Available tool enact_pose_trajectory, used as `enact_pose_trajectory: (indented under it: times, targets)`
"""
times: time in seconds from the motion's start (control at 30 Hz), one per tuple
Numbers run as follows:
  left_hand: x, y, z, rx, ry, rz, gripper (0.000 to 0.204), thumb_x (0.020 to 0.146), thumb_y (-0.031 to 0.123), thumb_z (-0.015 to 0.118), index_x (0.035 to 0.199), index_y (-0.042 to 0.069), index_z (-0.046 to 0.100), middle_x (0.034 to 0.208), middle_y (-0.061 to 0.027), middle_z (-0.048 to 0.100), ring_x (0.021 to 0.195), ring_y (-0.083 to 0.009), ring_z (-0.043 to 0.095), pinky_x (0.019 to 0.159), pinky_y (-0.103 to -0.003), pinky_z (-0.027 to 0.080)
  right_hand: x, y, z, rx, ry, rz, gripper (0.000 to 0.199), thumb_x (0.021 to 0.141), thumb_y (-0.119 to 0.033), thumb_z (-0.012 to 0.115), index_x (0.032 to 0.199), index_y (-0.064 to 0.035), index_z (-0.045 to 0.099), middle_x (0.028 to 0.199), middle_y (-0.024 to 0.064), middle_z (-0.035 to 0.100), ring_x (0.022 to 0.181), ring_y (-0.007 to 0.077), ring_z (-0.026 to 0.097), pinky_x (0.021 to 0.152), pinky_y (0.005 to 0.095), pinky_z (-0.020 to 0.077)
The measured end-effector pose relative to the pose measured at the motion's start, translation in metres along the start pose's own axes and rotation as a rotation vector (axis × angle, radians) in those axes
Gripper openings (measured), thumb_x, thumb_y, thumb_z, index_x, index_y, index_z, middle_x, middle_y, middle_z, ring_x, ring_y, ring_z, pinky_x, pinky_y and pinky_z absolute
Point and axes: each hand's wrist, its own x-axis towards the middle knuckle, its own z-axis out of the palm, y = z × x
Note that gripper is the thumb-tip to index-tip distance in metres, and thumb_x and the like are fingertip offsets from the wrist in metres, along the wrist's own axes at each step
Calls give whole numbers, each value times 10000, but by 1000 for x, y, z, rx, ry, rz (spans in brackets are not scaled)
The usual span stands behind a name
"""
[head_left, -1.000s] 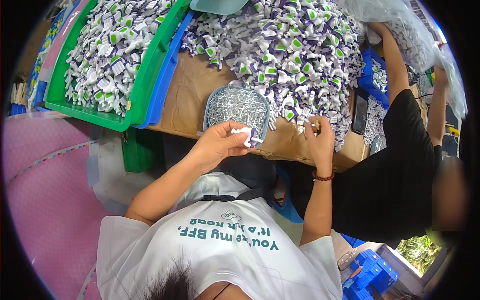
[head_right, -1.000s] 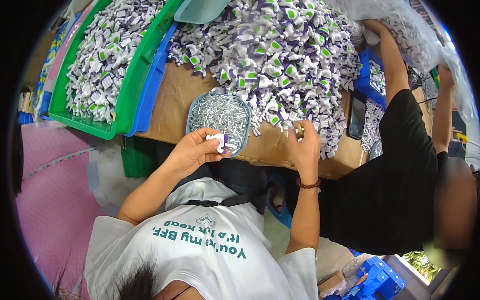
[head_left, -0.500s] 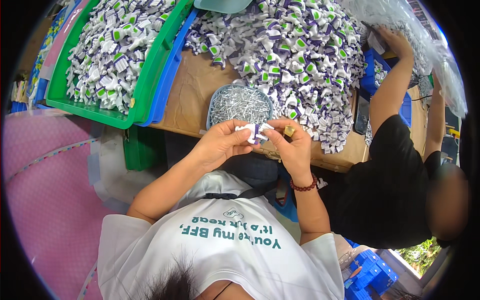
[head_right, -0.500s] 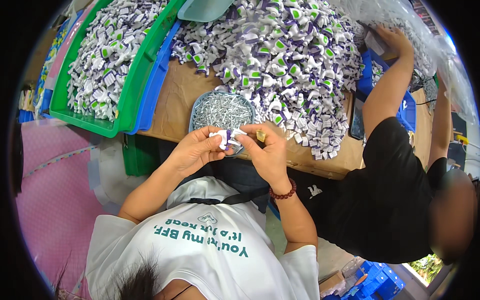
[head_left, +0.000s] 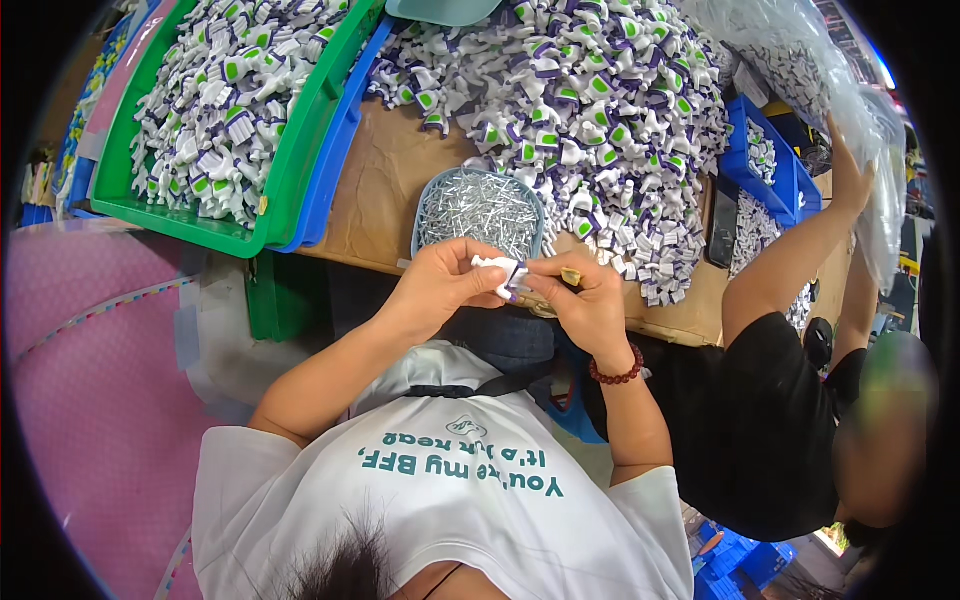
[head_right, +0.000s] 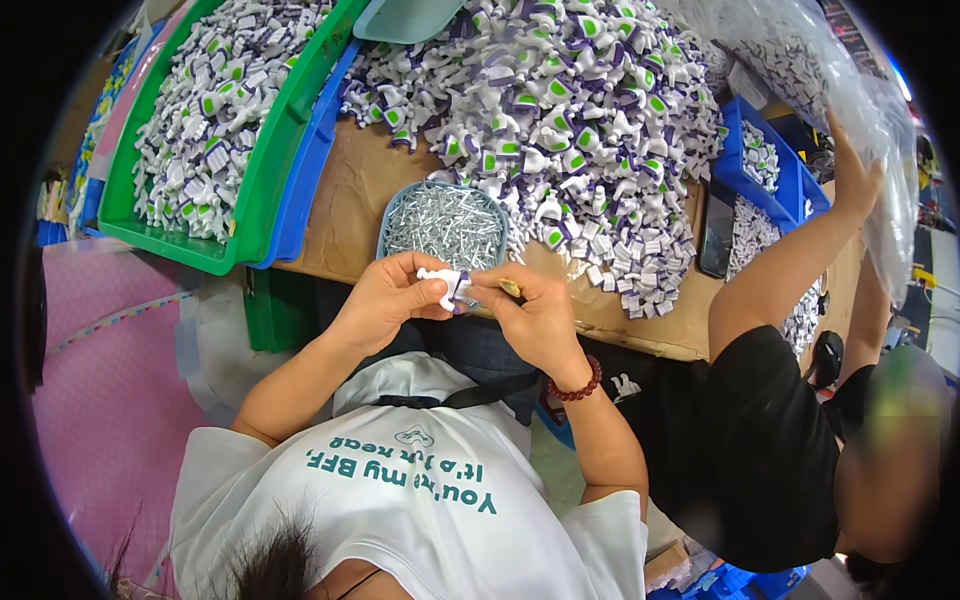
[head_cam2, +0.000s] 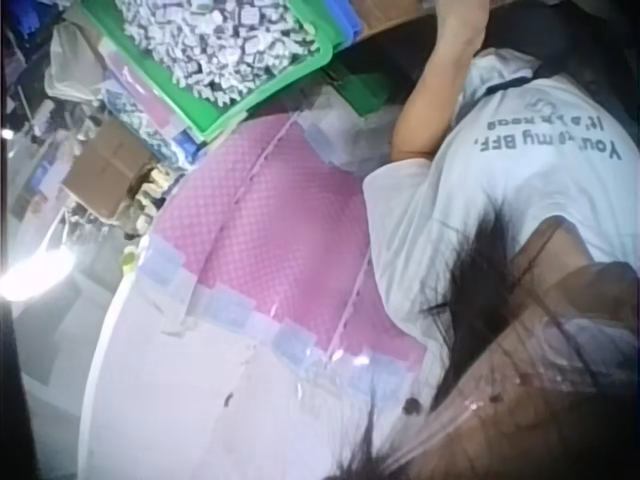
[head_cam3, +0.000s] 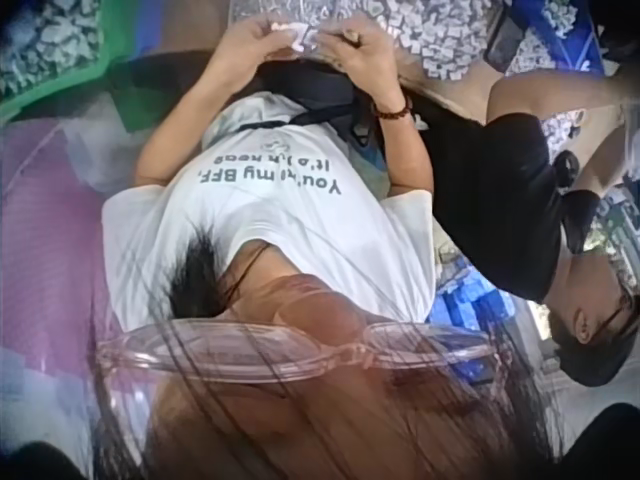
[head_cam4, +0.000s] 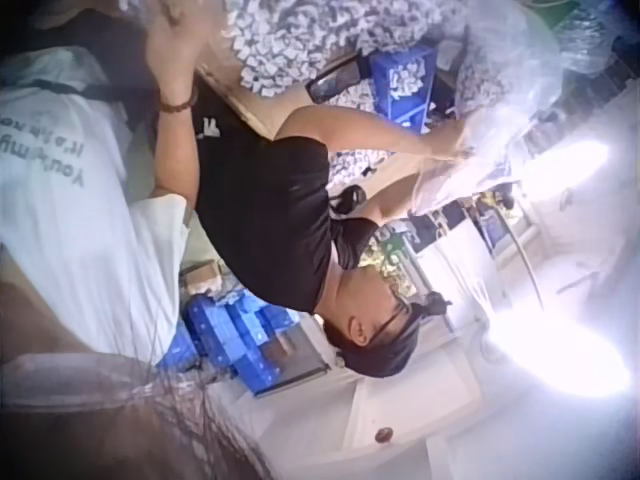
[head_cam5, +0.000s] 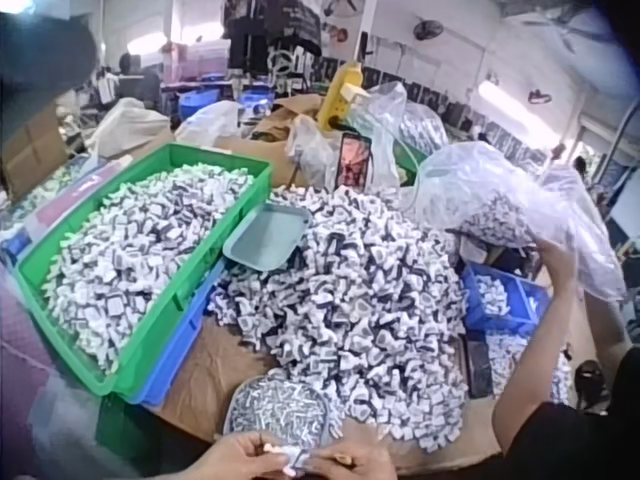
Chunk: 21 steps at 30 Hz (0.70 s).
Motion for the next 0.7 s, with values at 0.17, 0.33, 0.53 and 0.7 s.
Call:
enact_pose_trajectory:
  times: [0.17, 0.33, 0.53, 0.7]
  targets:
    - [0, -13, -1, 203, 5, 202, 181, 816, 87, 638, 956, -5, 571, 849, -64, 627, 741, -86, 595, 631, -206, 486, 2, 0, -2, -111, -37, 39, 85, 781, -29, 631, 859, -5, 653, 664, 53, 627, 577, 68, 533, 509, 223, 415]
    - [-4, -13, 1, 529, 53, 343, 213, 799, 103, 659, 957, -6, 566, 803, -41, 631, 686, -46, 565, 584, -203, 437, 4, 1, 1, -140, -14, -25, 73, 780, -34, 625, 837, 3, 652, 658, 83, 627, 547, 105, 552, 502, 240, 420]
    - [-4, -2, 6, 698, -78, 187, 164, 884, 112, 538, 1001, -2, 524, 843, -48, 606, 724, -95, 587, 632, -227, 468, 10, -23, 3, -267, -40, -77, 135, 760, -45, 655, 894, -29, 655, 701, 69, 601, 610, 124, 556, 545, 241, 425]
    - [-1, 0, -4, 340, -95, -76, 196, 932, 216, 434, 973, 41, 510, 749, -38, 563, 574, -76, 497, 492, -188, 368, 12, -22, -11, -305, 14, -133, 241, 804, -44, 605, 1040, 0, 598, 792, 125, 619, 680, 202, 603, 573, 257, 448]
